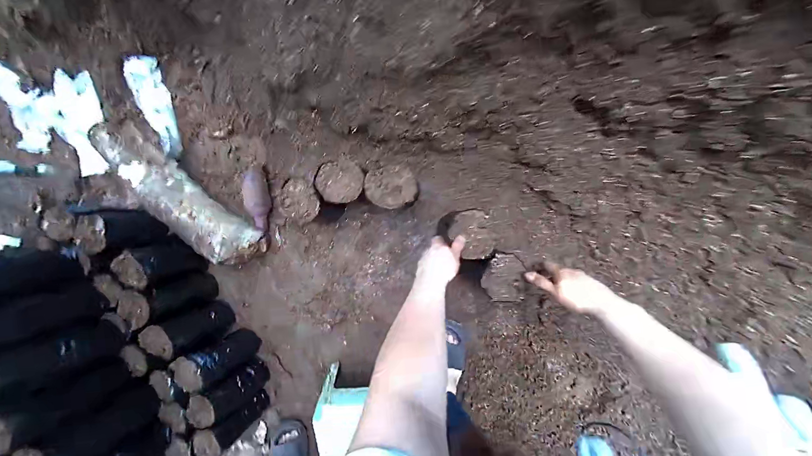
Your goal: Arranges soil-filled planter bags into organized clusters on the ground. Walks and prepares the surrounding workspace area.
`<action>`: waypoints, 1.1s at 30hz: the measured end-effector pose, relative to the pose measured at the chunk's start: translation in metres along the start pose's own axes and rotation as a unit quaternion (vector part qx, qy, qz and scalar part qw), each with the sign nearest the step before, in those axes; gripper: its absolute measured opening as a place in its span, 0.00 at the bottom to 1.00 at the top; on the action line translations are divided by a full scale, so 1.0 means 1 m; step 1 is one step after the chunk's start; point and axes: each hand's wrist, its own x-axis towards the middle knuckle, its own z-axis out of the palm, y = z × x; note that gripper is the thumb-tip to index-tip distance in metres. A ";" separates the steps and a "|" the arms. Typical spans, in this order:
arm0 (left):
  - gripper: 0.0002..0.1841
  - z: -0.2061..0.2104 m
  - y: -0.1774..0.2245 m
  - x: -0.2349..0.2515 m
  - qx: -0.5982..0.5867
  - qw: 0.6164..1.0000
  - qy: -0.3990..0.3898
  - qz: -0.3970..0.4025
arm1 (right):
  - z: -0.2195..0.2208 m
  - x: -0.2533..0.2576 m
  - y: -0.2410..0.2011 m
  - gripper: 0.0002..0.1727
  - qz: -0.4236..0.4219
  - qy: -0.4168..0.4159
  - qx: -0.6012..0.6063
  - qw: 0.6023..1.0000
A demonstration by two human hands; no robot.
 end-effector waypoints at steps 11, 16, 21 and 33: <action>0.27 0.013 -0.024 0.039 -0.025 0.996 0.006 0.082 | 0.005 0.043 -0.023 0.34 -0.024 -0.034 -0.063 0.997; 0.30 0.005 -0.030 0.044 -0.042 0.993 -0.008 0.108 | 0.019 0.037 -0.027 0.25 -0.035 0.023 -0.048 0.998; 0.39 0.002 -0.032 0.047 -0.054 0.996 0.003 0.066 | 0.039 0.030 -0.019 0.24 -0.040 0.041 -0.039 0.998; 0.25 0.018 -0.065 0.057 -0.055 0.974 0.030 0.218 | 0.049 0.018 -0.013 0.32 -0.034 0.090 -0.079 0.992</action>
